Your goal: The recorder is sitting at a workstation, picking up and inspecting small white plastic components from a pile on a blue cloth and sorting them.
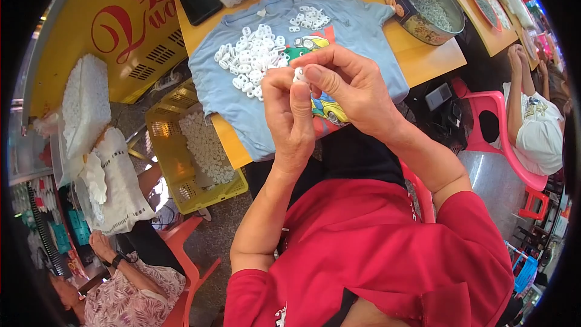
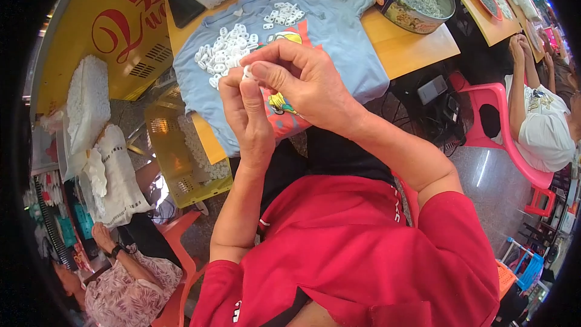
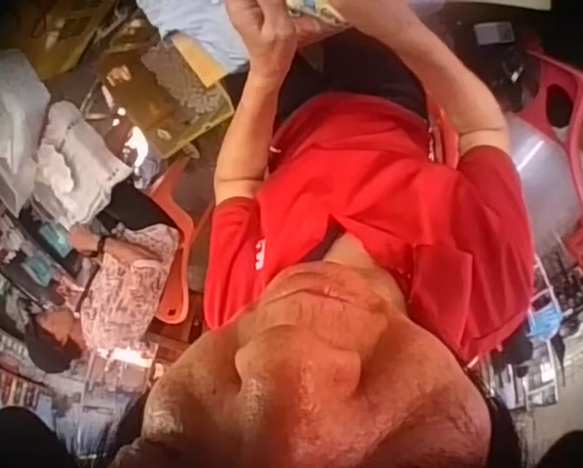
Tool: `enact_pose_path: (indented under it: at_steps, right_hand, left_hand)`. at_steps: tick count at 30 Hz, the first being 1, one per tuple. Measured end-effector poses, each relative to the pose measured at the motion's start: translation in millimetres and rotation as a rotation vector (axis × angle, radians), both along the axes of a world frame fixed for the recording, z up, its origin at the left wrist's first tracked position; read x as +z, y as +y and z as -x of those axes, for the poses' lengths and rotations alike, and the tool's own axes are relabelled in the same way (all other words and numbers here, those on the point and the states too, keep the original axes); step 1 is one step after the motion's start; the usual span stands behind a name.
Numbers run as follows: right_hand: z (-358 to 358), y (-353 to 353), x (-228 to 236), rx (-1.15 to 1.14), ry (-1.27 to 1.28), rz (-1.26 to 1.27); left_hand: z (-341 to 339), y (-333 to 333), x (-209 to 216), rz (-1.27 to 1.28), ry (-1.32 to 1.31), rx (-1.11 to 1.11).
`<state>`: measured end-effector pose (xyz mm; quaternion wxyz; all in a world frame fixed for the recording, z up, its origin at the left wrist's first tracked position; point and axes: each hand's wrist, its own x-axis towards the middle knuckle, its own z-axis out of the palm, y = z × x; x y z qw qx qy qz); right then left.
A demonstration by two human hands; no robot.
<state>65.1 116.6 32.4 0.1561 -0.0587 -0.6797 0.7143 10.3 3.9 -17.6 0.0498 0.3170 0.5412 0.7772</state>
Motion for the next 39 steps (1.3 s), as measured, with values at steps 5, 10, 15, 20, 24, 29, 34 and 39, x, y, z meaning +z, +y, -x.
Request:
enact_pose_path:
  at_steps: [5,10,15,20,24,29,34,39]
  right_hand:
    - [-3,3,4,0.128,-0.044,0.16]
    - [-2,-4,-4,0.164,-0.069,0.352]
    - [-3,-4,-9,0.188,-0.109,0.543]
    - [-4,-1,-7,0.234,-0.11,0.568]
    - [-3,-1,-7,0.2,-0.109,0.526]
    - [-4,2,-10,0.191,-0.077,0.49]
    - [-6,-7,-14,0.147,-0.047,0.477]
    - [-6,-13,-25,0.103,0.021,0.36]
  left_hand:
    - [8,1,3,-0.132,-0.051,-0.106]
    - [5,-1,12,-0.113,-0.171,-0.342]
    - [3,-2,8,-0.029,-0.155,-0.254]
    - [0,2,7,-0.035,-0.159,-0.227]
    - [5,0,2,-0.013,-0.085,-0.235]
    - [9,0,-6,-0.054,-0.194,-0.351]
    - [7,-1,-3,-0.113,-0.242,-0.403]
    - [9,-1,-8,-0.147,-0.166,-0.389]
